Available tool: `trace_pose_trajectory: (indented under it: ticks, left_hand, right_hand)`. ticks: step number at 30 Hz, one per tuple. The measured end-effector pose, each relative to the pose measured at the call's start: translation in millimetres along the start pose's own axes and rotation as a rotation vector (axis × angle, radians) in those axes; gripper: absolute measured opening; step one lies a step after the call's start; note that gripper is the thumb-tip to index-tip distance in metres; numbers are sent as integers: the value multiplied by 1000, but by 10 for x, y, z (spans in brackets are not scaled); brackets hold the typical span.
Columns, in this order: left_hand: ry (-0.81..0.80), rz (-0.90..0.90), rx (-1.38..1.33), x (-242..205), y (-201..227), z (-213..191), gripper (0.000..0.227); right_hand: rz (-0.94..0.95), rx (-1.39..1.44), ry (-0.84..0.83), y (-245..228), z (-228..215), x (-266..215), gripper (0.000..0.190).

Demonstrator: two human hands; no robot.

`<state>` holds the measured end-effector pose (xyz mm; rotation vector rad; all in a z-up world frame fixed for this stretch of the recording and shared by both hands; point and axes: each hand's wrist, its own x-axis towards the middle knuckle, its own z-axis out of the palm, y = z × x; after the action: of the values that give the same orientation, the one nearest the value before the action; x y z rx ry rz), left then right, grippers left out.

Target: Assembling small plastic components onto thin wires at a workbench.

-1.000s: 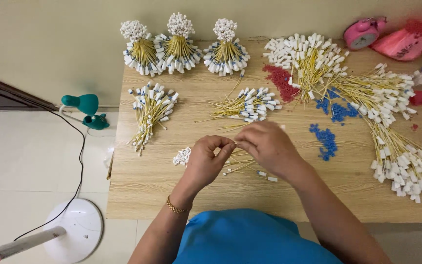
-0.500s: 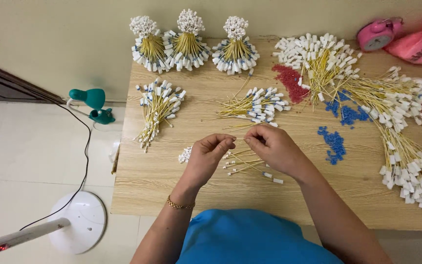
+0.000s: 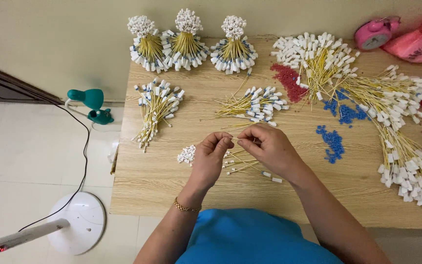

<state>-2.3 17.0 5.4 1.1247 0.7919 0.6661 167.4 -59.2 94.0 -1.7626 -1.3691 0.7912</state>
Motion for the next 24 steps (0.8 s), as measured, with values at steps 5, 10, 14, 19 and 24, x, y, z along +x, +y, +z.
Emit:
trace_pose_trajectory:
  ticks: [5,10,14,19,24]
  left_hand:
    - [59,4,-131,-8,-95,80,15]
    - [81,-9,-182,-42,-47,124,16]
    - [93,20,-166,-68,-7,150,16]
    - [100,81,-87,-60,-27,166,15]
    - [115,122,-35,-56,-19,181,12]
  right_hand:
    - [130,126,2,142,96,4,17]
    - [200,247,-9,214,117,-2,17]
    - [202,224,-26,160,98,3,16]
    - [223,228,-31,135,91,-3,15]
    - [196,204,-29,164,75,-7,14]
